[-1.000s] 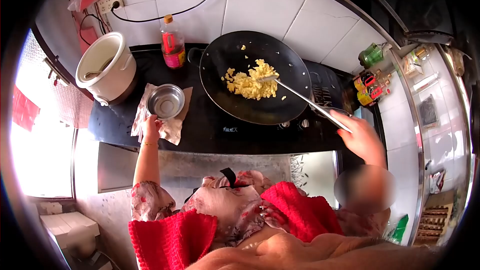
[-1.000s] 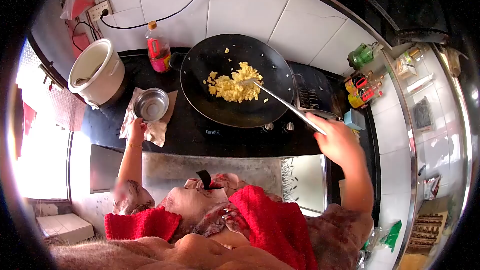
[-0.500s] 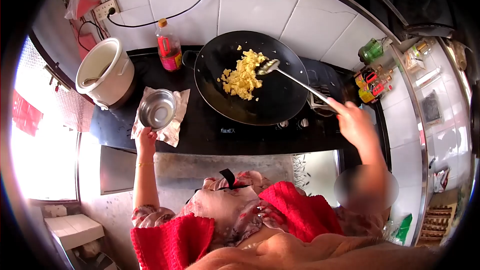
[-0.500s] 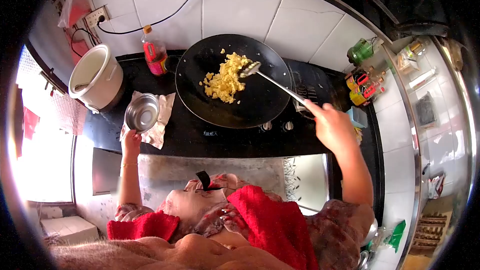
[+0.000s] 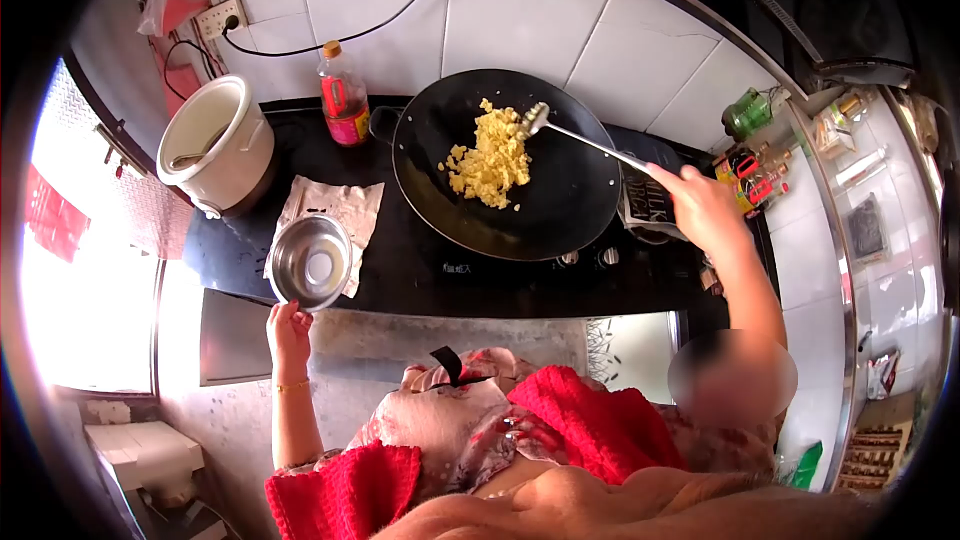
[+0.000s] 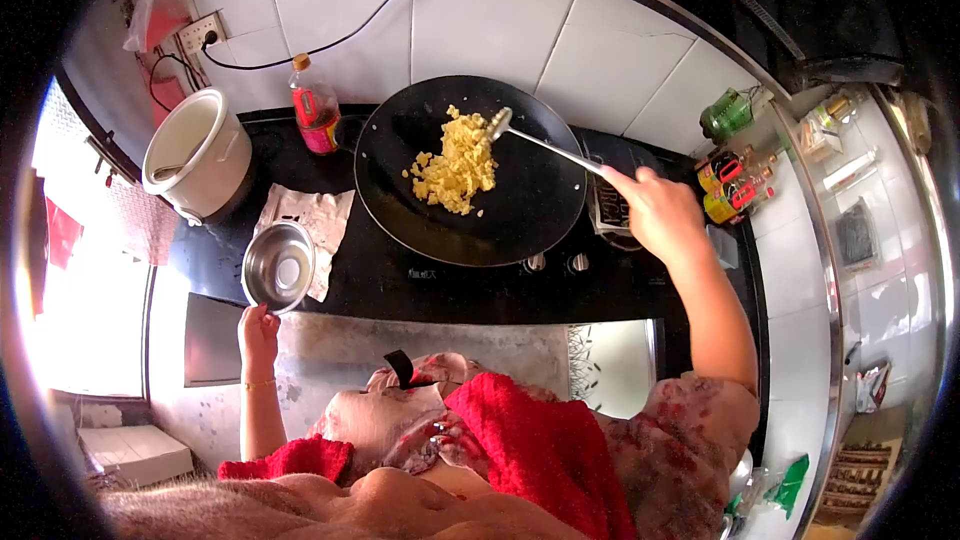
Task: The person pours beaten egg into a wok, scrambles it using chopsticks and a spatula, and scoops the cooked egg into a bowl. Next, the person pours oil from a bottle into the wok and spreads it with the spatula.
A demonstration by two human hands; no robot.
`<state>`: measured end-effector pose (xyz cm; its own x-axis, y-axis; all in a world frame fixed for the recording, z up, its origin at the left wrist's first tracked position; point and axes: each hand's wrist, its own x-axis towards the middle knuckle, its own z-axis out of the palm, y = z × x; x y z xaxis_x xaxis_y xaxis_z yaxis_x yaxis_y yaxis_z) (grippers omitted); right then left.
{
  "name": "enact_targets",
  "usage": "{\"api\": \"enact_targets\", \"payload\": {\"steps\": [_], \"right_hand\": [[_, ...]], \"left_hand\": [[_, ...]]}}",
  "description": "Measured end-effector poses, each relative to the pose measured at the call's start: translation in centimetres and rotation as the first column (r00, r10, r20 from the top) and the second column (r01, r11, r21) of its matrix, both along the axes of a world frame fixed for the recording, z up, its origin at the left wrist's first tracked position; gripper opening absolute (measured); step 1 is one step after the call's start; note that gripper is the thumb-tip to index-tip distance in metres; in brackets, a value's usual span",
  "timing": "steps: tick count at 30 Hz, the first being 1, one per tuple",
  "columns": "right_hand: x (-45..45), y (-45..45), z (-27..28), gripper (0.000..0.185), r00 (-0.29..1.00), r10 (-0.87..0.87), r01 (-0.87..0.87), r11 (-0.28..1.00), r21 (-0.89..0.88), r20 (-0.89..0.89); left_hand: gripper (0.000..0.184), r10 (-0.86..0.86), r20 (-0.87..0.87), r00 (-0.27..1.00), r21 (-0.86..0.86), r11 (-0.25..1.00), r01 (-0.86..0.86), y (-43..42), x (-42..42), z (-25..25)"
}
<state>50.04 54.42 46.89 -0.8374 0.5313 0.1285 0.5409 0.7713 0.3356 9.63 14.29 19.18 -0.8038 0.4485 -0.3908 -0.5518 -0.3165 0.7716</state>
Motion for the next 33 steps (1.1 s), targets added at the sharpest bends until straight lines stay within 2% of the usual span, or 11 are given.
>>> {"api": "enact_targets", "payload": {"steps": [5,11,14,17,21,25,27,28,29,31,33], "right_hand": [[1.5,-1.2,3.9,0.045,0.984,-0.122,0.112,0.990,0.083,0.127],[-2.7,4.2,-3.0,0.044,0.985,0.170,-0.165,0.977,0.133,-0.028],[-4.2,3.3,-2.1,0.047,0.960,0.275,-0.263,0.952,0.157,-0.055],[-3.2,2.2,0.2,0.053,0.976,0.212,-0.205,0.971,0.128,-0.051],[-1.0,0.8,0.9,0.050,0.990,0.099,-0.096,0.995,0.026,-0.101],[2.2,-0.4,-1.4,0.050,0.896,-0.049,-0.078,0.961,-0.264,-0.442],[4.0,-0.1,-5.3,0.046,0.797,-0.153,-0.184,0.860,-0.476,-0.584],[4.4,-0.8,-6.2,0.044,0.772,-0.283,-0.165,0.776,-0.609,-0.569],[5.0,-1.8,-7.0,0.042,0.787,-0.501,0.010,0.595,-0.804,-0.361],[4.4,-3.2,-7.5,0.034,0.790,-0.500,-0.049,0.525,-0.850,-0.354],[3.4,-3.8,-6.1,0.033,0.679,-0.712,-0.102,0.151,-0.983,-0.179]], "left_hand": [[0.006,0.020,-0.002,1.000,-0.032,0.999,-0.020,-1.4,1.5,0.5],[0.007,0.022,0.012,1.000,-0.040,0.999,-0.021,-1.3,2.6,0.7],[0.007,0.030,0.009,1.000,-0.048,0.998,-0.030,-1.5,2.7,1.3],[0.007,0.047,0.009,0.999,-0.044,0.998,-0.046,-1.7,3.0,2.1],[0.007,0.069,0.009,0.998,-0.038,0.997,-0.068,-1.5,3.5,3.9],[0.008,0.020,-0.027,0.999,0.004,1.000,-0.020,-0.9,3.2,4.8],[0.008,-0.005,-0.048,0.999,0.023,1.000,0.006,-0.3,3.0,5.4],[0.008,-0.020,-0.052,0.998,0.033,0.999,0.022,-0.1,3.0,5.4],[0.008,-0.036,-0.055,0.998,0.041,0.998,0.038,0.1,2.9,5.3],[0.008,-0.057,-0.057,0.997,0.043,0.997,0.060,0.6,2.9,5.1],[0.007,-0.071,-0.049,0.996,0.029,0.997,0.073,1.1,3.0,5.1]]}}
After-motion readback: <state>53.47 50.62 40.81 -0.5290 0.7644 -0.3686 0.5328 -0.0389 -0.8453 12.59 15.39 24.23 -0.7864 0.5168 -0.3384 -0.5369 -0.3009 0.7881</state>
